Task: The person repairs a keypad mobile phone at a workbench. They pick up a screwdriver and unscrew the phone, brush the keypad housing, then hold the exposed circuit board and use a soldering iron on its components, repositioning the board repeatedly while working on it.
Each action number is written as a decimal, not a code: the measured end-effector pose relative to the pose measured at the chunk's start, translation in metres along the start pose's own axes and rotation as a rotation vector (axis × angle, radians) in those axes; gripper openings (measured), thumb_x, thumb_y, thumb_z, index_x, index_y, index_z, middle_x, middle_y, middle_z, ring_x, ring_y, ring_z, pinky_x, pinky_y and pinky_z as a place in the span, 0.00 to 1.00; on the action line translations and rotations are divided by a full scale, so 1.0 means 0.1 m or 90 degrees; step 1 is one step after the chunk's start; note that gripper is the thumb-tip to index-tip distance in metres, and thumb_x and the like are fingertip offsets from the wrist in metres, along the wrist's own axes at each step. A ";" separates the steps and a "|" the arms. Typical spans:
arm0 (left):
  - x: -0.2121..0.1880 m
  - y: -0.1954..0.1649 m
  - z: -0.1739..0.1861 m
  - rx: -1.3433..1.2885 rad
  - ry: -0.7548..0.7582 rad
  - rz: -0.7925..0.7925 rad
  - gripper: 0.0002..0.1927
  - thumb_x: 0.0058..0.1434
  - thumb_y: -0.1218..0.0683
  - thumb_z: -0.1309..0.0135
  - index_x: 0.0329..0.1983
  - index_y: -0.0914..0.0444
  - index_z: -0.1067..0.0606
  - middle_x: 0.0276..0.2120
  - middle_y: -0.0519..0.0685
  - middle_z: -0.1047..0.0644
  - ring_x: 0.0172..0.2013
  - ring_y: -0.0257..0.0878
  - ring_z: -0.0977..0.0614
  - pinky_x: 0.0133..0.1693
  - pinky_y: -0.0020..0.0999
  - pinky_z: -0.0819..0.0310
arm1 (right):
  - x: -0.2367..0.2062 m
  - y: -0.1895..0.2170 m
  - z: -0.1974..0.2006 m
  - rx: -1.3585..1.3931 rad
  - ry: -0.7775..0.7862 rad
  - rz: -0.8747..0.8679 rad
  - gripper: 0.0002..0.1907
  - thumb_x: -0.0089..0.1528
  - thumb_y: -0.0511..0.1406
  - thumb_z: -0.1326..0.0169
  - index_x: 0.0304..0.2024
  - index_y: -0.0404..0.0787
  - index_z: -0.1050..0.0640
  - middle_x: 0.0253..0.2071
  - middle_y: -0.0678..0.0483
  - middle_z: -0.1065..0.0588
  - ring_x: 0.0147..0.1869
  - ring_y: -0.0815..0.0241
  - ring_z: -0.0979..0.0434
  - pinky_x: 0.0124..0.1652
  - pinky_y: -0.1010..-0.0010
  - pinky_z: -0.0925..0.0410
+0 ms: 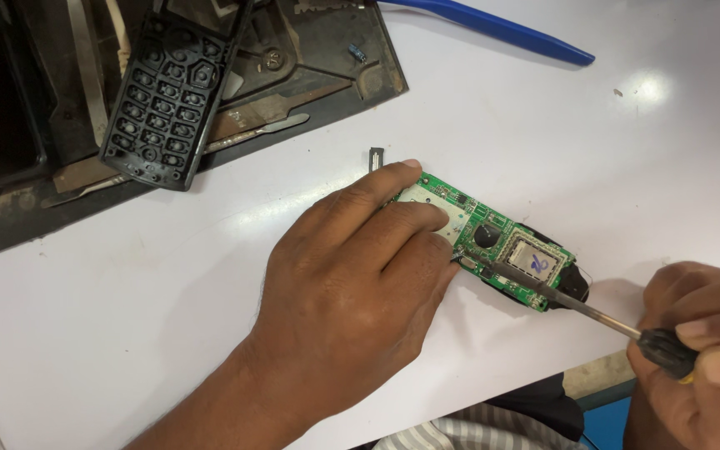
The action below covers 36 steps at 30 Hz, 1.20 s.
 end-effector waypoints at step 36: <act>0.00 0.00 -0.02 0.006 0.001 -0.005 0.08 0.59 0.61 0.34 0.37 0.65 0.22 0.44 0.52 0.21 0.60 0.52 0.21 0.55 0.46 0.22 | 0.14 -0.06 -0.02 0.099 0.011 -0.160 0.09 0.73 0.37 0.53 0.41 0.38 0.31 0.26 0.52 0.35 0.24 0.65 0.40 0.26 0.72 0.44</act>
Point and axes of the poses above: each hand's wrist, its own x-axis towards the middle knuckle, its own z-axis out of the back of the hand, y = z × x, the point moved 9 cm from there along x, towards the middle knuckle
